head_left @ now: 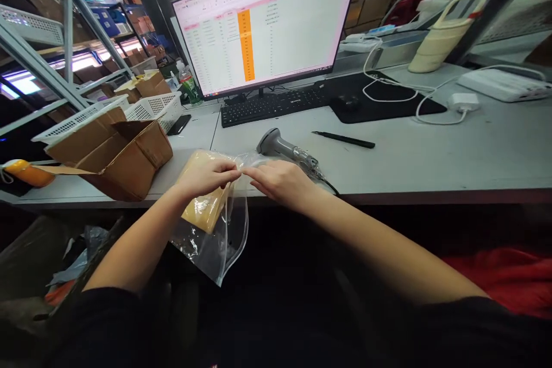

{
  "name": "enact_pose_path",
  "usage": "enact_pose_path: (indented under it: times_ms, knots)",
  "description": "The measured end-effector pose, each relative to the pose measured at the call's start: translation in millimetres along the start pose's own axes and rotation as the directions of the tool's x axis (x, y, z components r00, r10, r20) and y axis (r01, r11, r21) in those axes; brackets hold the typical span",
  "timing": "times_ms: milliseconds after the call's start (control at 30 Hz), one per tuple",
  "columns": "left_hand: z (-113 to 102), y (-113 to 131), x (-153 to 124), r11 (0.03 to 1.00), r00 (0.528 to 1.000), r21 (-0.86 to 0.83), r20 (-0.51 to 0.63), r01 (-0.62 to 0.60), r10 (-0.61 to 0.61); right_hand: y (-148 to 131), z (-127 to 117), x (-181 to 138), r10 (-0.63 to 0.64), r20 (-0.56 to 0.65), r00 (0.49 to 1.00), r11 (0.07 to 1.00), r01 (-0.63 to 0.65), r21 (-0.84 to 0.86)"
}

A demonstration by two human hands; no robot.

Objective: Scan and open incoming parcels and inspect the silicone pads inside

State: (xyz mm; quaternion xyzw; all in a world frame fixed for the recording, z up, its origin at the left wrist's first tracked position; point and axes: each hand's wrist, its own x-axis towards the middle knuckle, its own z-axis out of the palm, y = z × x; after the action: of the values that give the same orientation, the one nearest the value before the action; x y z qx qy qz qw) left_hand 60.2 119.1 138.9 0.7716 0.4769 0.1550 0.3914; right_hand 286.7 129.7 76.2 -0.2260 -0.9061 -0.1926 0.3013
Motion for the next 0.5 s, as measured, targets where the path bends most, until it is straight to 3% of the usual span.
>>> enact_pose_path:
  times_ms: [200,400,500]
  knots:
    - [-22.9,0.2,-8.2,1.0,0.997,-0.001,-0.079,-0.017,0.017,-10.5,-8.1,3.9,-0.116,0.027,0.993,0.991,0.117,-0.059]
    - [-51.3,10.9,-31.1,0.992,0.97,0.129,-0.243,0.006,0.025,-17.5,-28.6,1.4,-0.083,0.237,0.968,0.997,0.08,0.02]
    - [-53.2,8.7,-29.4,0.994,0.951,0.113,-0.308,-0.007,0.042,-15.0,-43.1,2.7,0.044,0.35,0.936,0.999,-0.042,-0.014]
